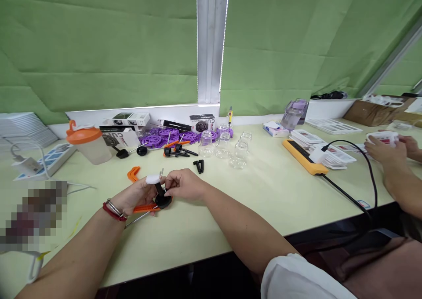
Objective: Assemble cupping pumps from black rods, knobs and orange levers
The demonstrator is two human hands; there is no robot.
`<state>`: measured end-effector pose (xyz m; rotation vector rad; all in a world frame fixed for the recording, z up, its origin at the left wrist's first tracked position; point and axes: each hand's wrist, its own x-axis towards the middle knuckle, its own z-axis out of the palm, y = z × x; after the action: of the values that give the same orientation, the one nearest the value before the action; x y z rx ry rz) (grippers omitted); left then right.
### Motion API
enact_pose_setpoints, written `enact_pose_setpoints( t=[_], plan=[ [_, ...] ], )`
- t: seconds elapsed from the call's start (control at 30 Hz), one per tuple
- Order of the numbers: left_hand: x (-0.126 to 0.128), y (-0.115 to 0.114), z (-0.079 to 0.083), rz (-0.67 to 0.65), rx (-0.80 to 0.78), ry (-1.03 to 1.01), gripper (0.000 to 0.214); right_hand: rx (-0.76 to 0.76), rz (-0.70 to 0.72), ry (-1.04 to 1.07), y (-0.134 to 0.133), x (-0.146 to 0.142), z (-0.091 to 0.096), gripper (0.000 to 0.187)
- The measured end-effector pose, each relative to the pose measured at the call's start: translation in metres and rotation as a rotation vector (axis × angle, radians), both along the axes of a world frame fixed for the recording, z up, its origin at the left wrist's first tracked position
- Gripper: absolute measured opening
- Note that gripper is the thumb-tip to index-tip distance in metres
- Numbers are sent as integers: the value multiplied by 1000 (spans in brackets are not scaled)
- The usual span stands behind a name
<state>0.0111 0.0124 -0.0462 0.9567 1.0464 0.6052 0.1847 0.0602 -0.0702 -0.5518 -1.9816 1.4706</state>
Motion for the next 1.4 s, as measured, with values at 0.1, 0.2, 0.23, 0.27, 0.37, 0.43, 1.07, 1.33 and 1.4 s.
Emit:
enact_pose_setpoints(
  t=[0.1,0.2,0.23,0.27,0.37,0.43,1.07,1.33,1.4],
  plan=[
    [-1,1,-1,-17,-2,-14,52,-9,6,-2,1,0,-1,18],
    [-2,1,-2,-29,2,-24,50,-9,7,1,2,0,-4,18],
    [-2,2,-2,-31,2,-25,49,-13,10,4,2,0,-4,19],
    [-2,2,-2,-32,2,-26,49,-18,14,8,2,0,-5,19],
    [-2,2,-2,-32,-2,-25,50,-25,30,11,3,0,-5,18],
    [-2,1,-1,-28,-6,-23,51,-31,27,12,2,0,-5,19],
    [-2,0,-1,7,-2,-19,51,-36,32,-3,-1,1,0,20],
    [0,-1,2,5,-7,-4,51,17,-2,-33,-1,1,0,16],
    [0,-1,2,6,-6,-3,52,7,-8,-27,-1,0,0,16]
  ],
)
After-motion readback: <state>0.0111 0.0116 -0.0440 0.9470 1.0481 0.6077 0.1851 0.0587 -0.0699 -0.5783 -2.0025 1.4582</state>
